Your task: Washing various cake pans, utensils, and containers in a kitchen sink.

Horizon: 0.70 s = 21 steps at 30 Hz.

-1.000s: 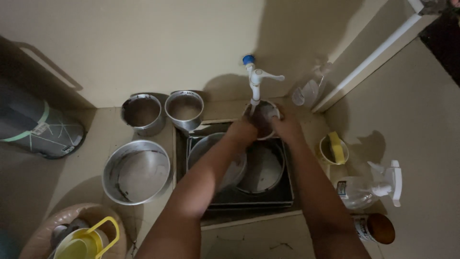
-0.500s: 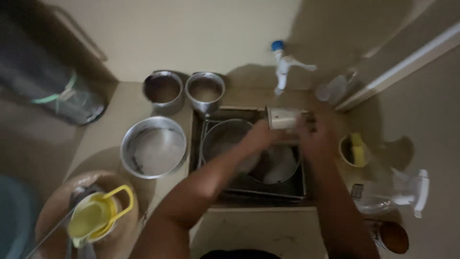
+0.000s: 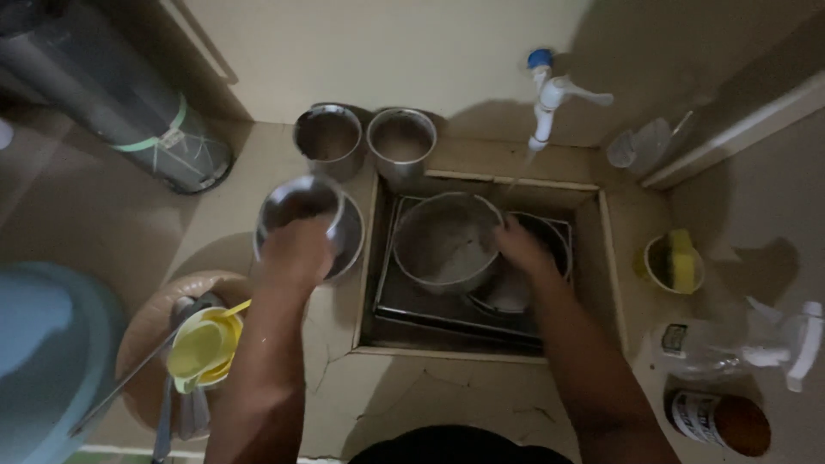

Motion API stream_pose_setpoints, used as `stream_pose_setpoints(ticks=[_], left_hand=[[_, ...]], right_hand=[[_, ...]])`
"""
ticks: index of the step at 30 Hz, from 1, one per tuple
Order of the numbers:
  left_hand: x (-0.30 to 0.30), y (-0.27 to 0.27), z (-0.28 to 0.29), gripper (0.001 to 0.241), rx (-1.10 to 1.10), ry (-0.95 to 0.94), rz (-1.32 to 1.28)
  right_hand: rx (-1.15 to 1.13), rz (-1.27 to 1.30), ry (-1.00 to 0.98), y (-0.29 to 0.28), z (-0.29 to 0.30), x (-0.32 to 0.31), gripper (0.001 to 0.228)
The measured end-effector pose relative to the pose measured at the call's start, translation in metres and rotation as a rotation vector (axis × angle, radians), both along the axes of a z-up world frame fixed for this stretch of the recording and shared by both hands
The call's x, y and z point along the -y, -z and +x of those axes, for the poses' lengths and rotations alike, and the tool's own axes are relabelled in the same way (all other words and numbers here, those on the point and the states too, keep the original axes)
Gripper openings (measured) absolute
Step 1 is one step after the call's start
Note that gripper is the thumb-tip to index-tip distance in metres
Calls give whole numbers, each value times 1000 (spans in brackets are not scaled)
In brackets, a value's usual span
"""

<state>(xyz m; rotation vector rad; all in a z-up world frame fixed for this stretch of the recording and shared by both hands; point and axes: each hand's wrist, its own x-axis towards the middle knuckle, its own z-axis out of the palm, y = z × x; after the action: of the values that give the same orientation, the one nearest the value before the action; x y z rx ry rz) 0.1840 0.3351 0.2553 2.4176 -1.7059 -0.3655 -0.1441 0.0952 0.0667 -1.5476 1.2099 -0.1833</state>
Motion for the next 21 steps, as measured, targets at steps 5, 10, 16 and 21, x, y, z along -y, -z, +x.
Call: stream_pose_setpoints(ticks=[5, 10, 16, 21], left_hand=[[-4, 47, 11, 28, -30, -133, 166], [9, -3, -33, 26, -96, -217, 143], [82, 46, -124, 43, -430, 93, -154], [147, 158, -178, 92, -782, 215, 0]], right_hand=[[-102, -94, 228, -77, -26, -16, 72], [-40, -618, 212, -81, -62, -32, 61], [-218, -1142, 155, -171, -51, -95, 69], [-253, -1021, 295, -150, -54, -94, 65]])
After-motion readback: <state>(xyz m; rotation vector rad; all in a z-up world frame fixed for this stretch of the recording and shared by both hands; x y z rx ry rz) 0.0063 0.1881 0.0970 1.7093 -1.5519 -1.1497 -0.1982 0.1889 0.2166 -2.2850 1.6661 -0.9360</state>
